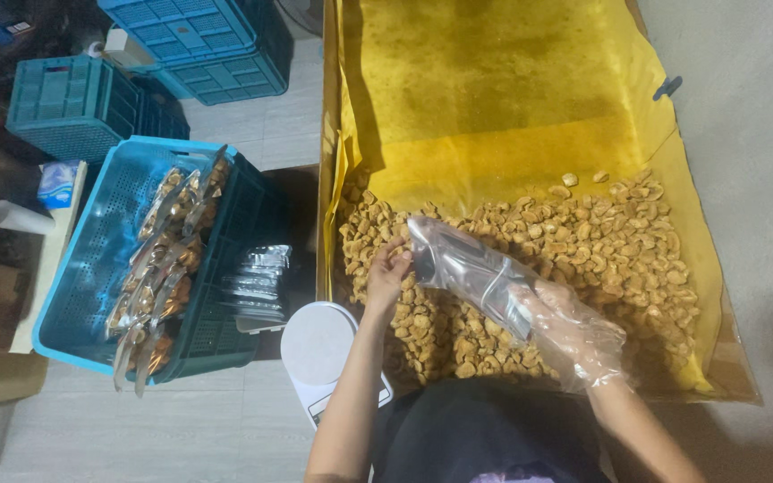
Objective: The person scoops snack pieces from a large yellow-lined bin into clear plastic bags, weighs each bag on a digital scale, and places the filled bags into a blue crate. The process is repeated continuously throughout the clip.
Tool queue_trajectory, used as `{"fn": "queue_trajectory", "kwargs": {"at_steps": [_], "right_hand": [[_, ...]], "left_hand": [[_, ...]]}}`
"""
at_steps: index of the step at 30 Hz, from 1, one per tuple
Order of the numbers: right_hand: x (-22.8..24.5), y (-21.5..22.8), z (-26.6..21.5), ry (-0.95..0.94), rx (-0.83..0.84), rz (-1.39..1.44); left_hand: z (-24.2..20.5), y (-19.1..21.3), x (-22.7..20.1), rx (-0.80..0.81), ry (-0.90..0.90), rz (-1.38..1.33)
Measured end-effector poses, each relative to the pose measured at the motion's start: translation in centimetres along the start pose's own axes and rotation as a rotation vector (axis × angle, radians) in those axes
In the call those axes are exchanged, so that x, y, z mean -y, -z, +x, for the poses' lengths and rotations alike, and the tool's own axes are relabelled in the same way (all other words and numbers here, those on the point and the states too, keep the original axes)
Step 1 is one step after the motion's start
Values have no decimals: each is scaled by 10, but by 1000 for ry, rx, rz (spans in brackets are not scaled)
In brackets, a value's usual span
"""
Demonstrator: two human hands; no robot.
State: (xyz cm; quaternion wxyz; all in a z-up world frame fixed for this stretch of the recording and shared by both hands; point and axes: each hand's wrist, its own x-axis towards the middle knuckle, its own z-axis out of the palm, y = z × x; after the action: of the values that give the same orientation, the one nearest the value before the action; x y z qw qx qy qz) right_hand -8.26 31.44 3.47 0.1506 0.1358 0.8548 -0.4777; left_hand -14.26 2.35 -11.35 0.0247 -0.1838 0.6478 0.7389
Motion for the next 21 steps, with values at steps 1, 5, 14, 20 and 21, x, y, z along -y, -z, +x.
{"fn": "queue_trajectory", "kwargs": {"at_steps": [1, 5, 14, 20, 21], "right_hand": [[4, 2, -2, -61, 57, 137], [16, 14, -8, -188, 181, 366], [18, 41, 4, -118, 21, 612], [81, 32, -14, -209, 226, 95], [91, 30, -15, -191, 303, -120]], "left_hand": [[0, 0, 2, 29, 35, -137], [-2, -2, 6, 86, 41, 47], [-10, 5, -24, 330, 144, -28], [-48, -19, -101, 293, -205, 492], [-57, -25, -115, 402, -308, 456]]}}
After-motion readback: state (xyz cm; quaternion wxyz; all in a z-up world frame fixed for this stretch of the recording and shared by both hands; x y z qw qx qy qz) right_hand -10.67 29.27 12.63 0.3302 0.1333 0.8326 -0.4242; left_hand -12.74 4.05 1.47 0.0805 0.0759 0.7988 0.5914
